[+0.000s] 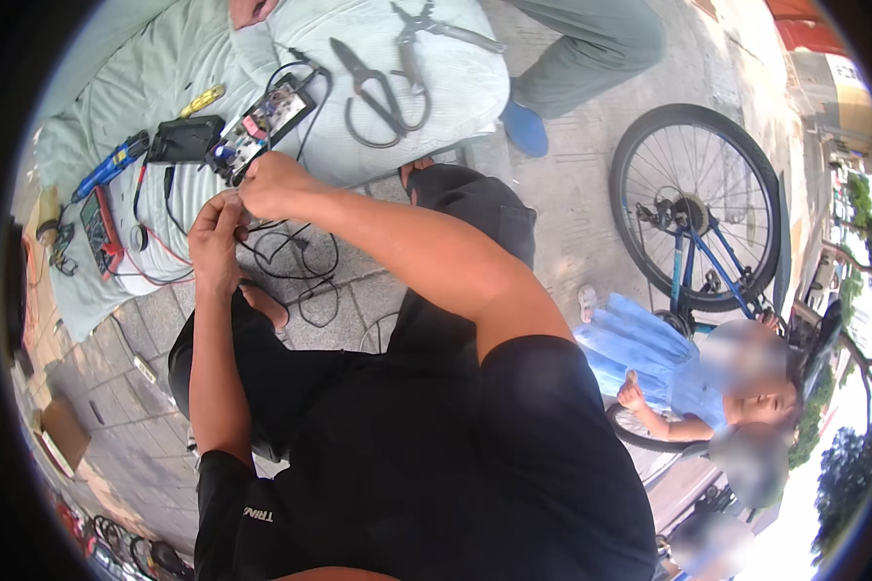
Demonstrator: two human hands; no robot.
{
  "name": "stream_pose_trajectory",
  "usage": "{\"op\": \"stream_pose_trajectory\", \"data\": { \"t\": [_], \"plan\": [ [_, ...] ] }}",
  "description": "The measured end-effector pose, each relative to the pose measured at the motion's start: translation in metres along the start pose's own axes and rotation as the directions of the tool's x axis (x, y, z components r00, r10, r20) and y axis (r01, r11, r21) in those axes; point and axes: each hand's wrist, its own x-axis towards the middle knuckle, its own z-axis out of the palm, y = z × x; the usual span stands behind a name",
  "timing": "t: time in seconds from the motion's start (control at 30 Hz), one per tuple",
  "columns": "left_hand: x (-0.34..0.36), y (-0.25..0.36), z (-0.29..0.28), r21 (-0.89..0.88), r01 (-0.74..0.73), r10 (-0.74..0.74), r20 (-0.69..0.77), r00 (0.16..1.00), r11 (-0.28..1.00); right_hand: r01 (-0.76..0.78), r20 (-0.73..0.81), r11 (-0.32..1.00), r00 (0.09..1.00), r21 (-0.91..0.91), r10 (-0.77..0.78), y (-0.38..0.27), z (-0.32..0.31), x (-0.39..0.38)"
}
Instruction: The person sits on a sidewalk and repairs a small electronic device by stripping wires, twisting connections, and wrapping them with electrical tape. They use pliers, scissors, and tape while handling wires and a circuit board.
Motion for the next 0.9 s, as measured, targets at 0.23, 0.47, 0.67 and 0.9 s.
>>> {"op": "stream_pose_trajectory", "data": {
  "t": [0.23,0.47,0.67,0.9],
  "plan": [
    [0.0,0.002,-0.001,0.019,0.04,-0.042,0.085,0.995,0.999,-0.224,0.106,0.888,0.974,0.401,0.198,-0.003,-0.007,-0.005],
    [-0.005,-0.001,-0.003,-0.229,0.099,-0.089,0.057,0.994,0.968,-0.266,0.075,0.894,0.964,0.36,0.256,-0.008,0.002,0.0],
    [-0.007,0.003,-0.003,-0.306,0.16,-0.14,0.088,0.986,0.939,-0.259,0.081,0.91,0.966,0.324,0.246,-0.009,0.0,0.0],
    [-0.008,0.001,-0.009,-0.309,0.19,-0.163,0.111,0.98,0.932,-0.241,0.12,0.924,0.969,0.296,0.215,-0.006,-0.002,0.003]
  ]
}}
